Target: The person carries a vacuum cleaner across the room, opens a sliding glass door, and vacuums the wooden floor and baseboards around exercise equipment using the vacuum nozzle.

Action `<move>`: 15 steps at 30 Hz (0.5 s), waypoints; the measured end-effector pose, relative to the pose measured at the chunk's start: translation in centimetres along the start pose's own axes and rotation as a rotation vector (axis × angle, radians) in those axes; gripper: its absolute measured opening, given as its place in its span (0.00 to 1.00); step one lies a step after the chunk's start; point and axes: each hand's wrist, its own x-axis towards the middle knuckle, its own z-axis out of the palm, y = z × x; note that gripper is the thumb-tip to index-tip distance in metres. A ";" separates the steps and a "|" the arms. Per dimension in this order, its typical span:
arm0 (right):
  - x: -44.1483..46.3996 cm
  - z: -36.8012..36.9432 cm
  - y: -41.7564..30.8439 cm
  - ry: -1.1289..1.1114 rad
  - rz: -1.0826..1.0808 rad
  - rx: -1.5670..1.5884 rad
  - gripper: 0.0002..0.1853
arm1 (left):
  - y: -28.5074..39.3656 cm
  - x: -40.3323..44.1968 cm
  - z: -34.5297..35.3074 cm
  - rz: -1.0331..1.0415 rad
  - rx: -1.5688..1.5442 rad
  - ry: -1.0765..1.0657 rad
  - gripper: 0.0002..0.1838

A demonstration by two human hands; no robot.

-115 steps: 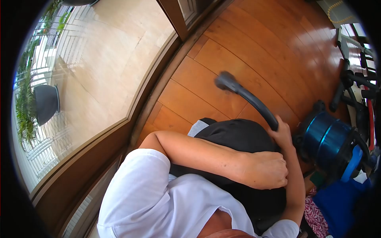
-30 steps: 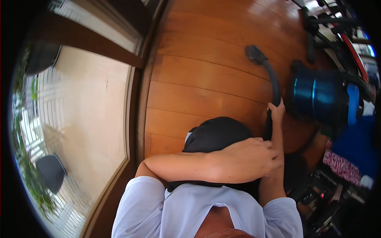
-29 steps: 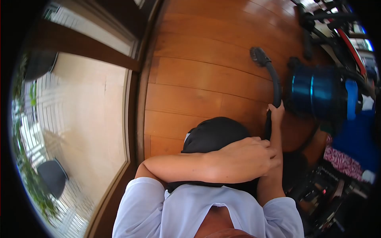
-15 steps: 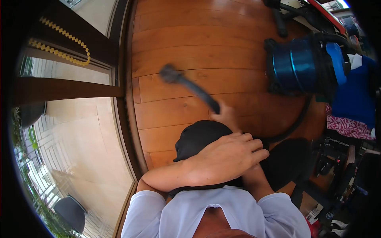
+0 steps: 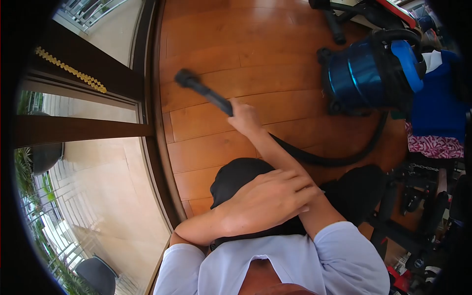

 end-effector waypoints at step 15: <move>4.5 -13.3 15.6 0.360 0.764 -0.061 0.24 | -1.1 3.0 -0.5 -0.118 -0.037 -0.126 0.18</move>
